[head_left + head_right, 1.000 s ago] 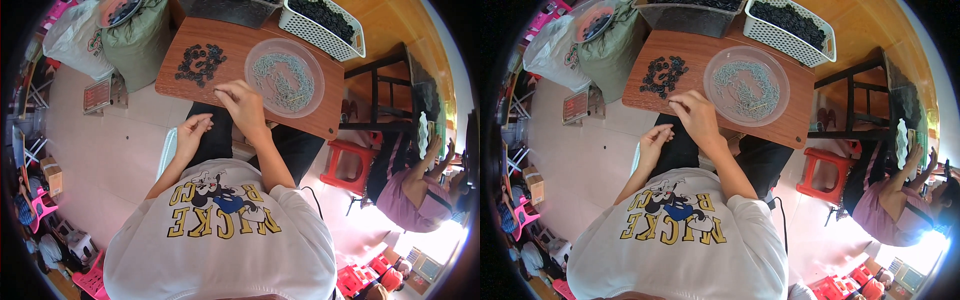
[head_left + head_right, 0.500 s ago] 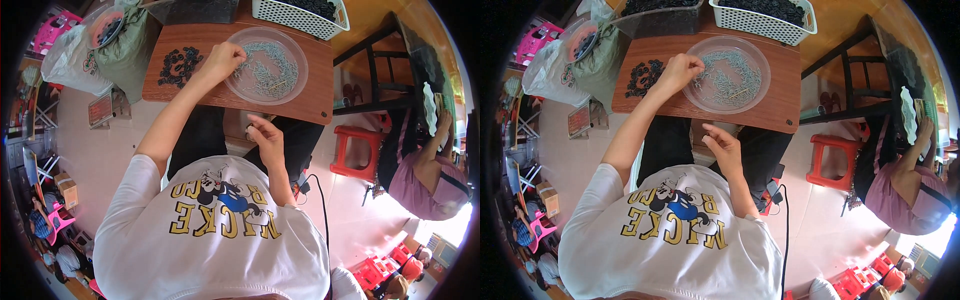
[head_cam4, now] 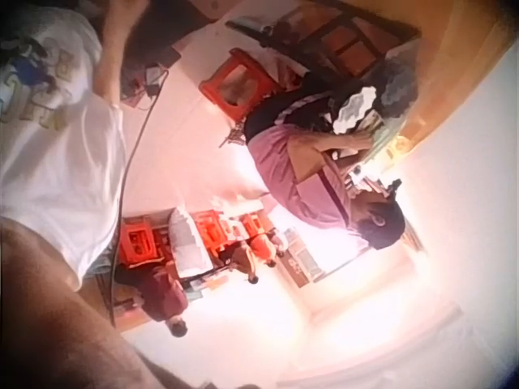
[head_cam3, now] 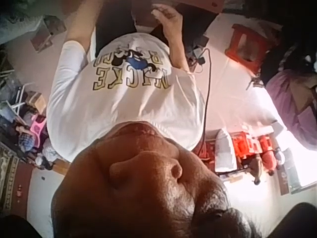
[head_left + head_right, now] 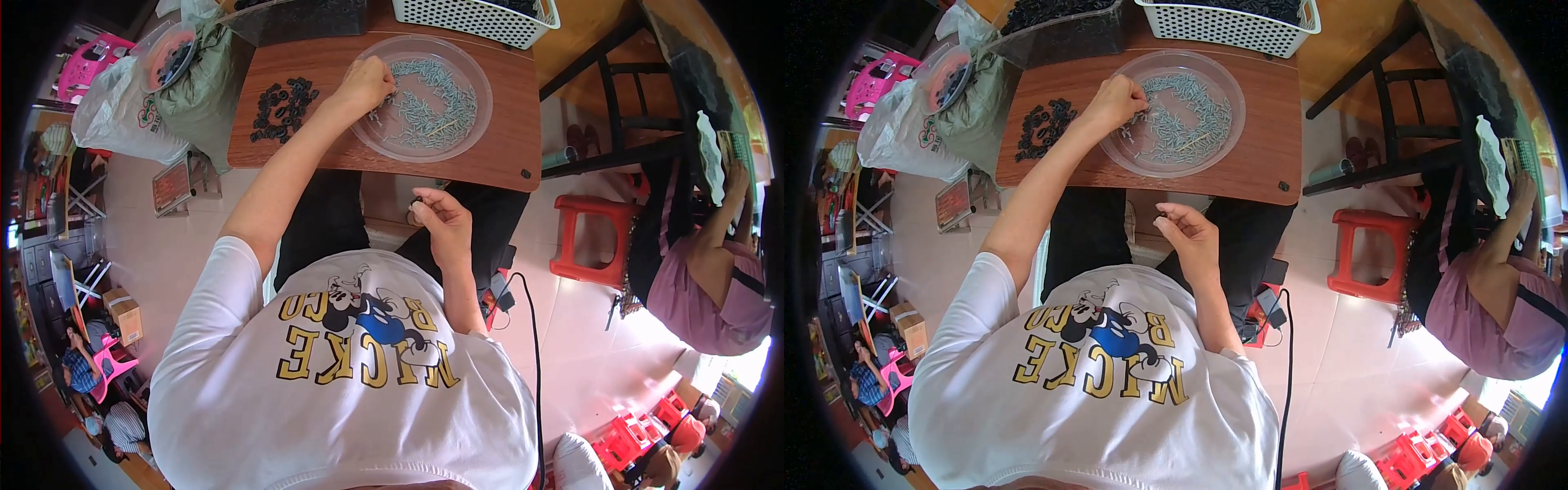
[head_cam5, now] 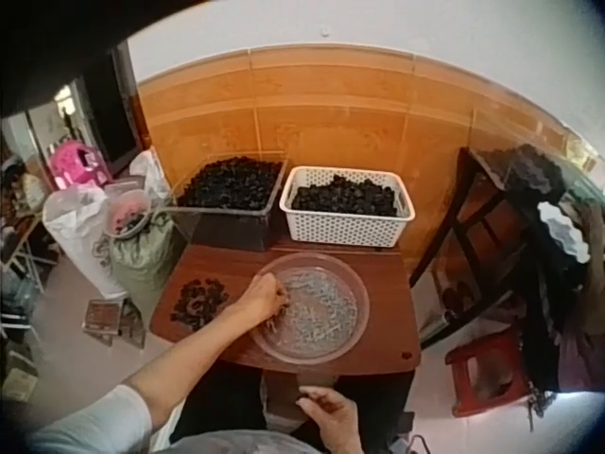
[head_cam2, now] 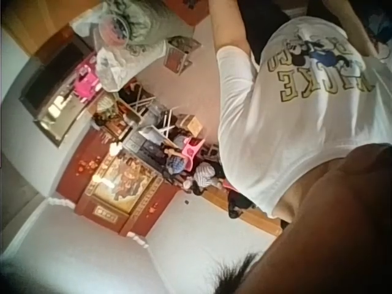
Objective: The person assembles small plastic pieces and metal rings by hand, taking them from containers and fitting them together.
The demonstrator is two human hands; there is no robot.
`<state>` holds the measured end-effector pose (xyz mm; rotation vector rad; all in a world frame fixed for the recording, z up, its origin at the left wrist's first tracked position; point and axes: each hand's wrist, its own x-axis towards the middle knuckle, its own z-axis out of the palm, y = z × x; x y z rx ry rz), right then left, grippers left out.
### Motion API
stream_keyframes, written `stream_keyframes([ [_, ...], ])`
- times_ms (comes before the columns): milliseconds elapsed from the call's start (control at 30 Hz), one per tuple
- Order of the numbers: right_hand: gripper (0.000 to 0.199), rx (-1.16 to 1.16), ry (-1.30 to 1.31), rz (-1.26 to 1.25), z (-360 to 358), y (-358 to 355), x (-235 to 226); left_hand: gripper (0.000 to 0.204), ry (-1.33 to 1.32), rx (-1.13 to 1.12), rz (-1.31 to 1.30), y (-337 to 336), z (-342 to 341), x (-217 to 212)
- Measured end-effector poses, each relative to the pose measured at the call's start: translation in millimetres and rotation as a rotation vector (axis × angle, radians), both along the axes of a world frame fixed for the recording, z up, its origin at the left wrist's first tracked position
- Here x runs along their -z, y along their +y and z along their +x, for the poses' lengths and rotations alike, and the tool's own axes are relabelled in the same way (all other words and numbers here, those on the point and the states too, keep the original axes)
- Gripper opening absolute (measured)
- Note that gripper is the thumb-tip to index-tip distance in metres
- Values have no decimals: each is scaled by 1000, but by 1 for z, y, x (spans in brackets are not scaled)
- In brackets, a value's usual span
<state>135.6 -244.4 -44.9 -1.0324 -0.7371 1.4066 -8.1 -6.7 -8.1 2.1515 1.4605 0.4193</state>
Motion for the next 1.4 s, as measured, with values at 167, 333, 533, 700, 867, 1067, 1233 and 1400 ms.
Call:
stream_keyframes([
  [167, 21, 15, -4, -16, 1, -1, 2, 14, 31, 21, 39, -1, 2, 3],
  [333, 17, 26, 17, 39, -2, 2, -2, 16, 222, 1, 67, -8, 12, 2],
  [533, 14, 55, 94, 80, -2, 14, -24, 14, 201, 52, 221, -26, 14, -7],
  [700, 15, 72, 109, 95, -7, 17, -27, 14, 212, 115, 180, -29, 15, -15],
  [867, 20, 162, 117, 79, -10, 18, -29, 14, 164, 82, 234, -24, 14, -4],
  [1067, 20, 160, 239, 49, -7, 32, -34, 25, -565, -11, -250, -10, -21, -6],
  [1233, 19, 141, 238, 60, -13, 46, -41, 23, -1281, -56, -894, -21, -44, -11],
  [1400, 19, 83, 243, 76, -24, 55, -45, 24, -1435, -125, -965, -29, -51, -9],
])
